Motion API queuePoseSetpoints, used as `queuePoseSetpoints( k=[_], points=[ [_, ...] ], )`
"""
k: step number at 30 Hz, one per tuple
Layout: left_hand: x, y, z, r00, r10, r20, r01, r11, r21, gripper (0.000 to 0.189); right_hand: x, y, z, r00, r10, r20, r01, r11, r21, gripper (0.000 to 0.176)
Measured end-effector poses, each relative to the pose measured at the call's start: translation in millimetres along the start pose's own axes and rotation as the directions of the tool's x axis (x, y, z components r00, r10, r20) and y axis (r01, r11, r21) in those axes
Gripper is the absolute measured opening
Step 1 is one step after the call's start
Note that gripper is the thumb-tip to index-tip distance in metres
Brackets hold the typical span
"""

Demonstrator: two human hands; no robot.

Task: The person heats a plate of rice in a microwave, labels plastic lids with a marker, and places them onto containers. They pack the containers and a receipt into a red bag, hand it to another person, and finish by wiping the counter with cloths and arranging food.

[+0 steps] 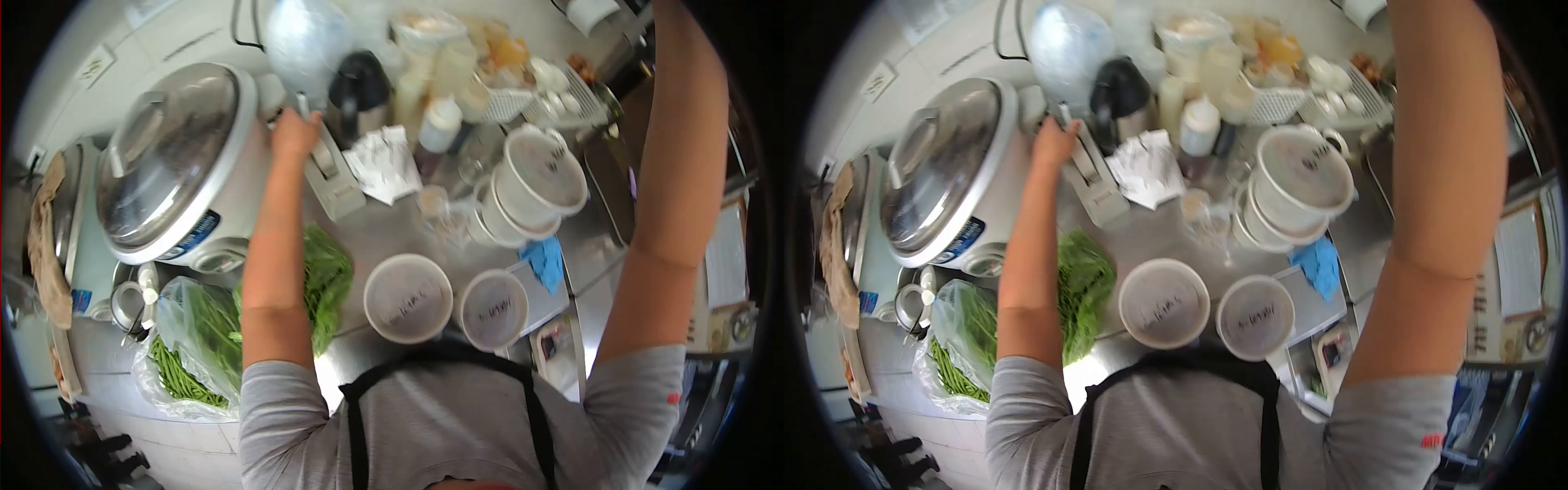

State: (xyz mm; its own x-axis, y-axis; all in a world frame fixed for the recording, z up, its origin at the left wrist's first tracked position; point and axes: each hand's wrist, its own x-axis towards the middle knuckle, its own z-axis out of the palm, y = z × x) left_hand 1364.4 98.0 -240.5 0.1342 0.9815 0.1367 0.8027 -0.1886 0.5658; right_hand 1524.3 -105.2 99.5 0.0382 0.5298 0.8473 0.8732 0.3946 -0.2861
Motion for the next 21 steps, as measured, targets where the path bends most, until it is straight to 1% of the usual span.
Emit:
queuePoseSetpoints(
  k=[2,4,5,6,7,8,9,10,11,12,13,15,17,18,21],
  points=[
    [-8.8,-6.0,-5.1,0.987,0.156,-0.039,-0.154,0.987,0.038,0.056,-61.2,-7.4,-16.3,0.99,0.052,0.133,-0.042,0.996,-0.077,0.026],
    [-27.8,-6.4,-17.1,0.977,0.215,0.008,-0.214,0.973,-0.091,0.059,-136.9,11.1,-45.8,0.952,0.201,0.23,-0.202,0.979,-0.019,0.022],
    [-43.7,-0.2,-23.7,0.971,0.24,-0.013,-0.239,0.963,-0.124,0.056,-173.3,22.7,-61.5,0.926,0.259,0.275,-0.273,0.962,0.014,0.021],
    [-63.6,4.5,-33.6,0.966,0.257,-0.04,-0.26,0.954,-0.148,0.053,-209.1,36.1,-77.1,0.915,0.308,0.26,-0.34,0.936,0.089,0.018],
    [-91.6,19.1,-45.5,0.955,0.291,-0.05,-0.295,0.927,-0.23,0.05,-243.5,50.6,-90.2,0.906,0.343,0.247,-0.389,0.905,0.172,0.017],
    [-125.4,37.2,-51.3,0.945,0.319,-0.072,-0.325,0.894,-0.307,0.046,-278.1,61.9,-97.8,0.86,0.468,0.203,-0.507,0.827,0.243,0.014],
    [-159.3,48.4,-41.5,0.903,0.402,-0.149,-0.425,0.797,-0.43,0.041,-315.2,71.3,-103.3,0.791,0.586,0.172,-0.608,0.726,0.323,0.011],
    [-211.8,79.5,-48.6,0.871,0.474,-0.131,-0.478,0.754,-0.449,0.04,-354.1,81.6,-110.1,0.688,0.707,0.165,-0.72,0.636,0.277,0.01],
    [-250.5,84.3,-30.7,0.79,0.613,0.005,-0.503,0.653,-0.566,0.039,-389.1,91.0,-112.4,0.571,0.806,0.155,-0.814,0.531,0.236,0.01],
    [-287.5,105.1,-26.5,0.653,0.734,0.187,-0.56,0.634,-0.532,0.044,-419.0,94.8,-111.0,0.514,0.841,0.168,-0.846,0.465,0.261,0.01],
    [-318.2,114.0,-11.1,0.453,0.879,0.145,-0.738,0.462,-0.492,0.049,-447.1,97.0,-109.6,0.449,0.874,0.184,-0.876,0.39,0.284,0.01],
    [-365.1,120.3,26.8,0.298,0.911,0.285,-0.789,0.403,-0.464,0.055,-492.7,103.3,-102.8,0.356,0.895,0.268,-0.893,0.241,0.381,0.011],
    [-385.8,112.6,54.1,0.335,0.872,0.356,-0.839,0.448,-0.309,0.056,-538.4,114.9,-93.8,0.39,0.872,0.296,-0.898,0.29,0.33,0.013],
    [-390.7,115.7,57.5,0.357,0.85,0.387,-0.857,0.463,-0.227,0.057,-542.0,114.9,-92.8,0.407,0.858,0.312,-0.899,0.316,0.305,0.015],
    [-386.4,117.3,59.5,0.528,0.724,0.443,-0.799,0.6,-0.029,0.056,-550.1,113.2,-95.9,0.421,0.78,0.463,-0.897,0.435,0.083,0.019]
  ],
)
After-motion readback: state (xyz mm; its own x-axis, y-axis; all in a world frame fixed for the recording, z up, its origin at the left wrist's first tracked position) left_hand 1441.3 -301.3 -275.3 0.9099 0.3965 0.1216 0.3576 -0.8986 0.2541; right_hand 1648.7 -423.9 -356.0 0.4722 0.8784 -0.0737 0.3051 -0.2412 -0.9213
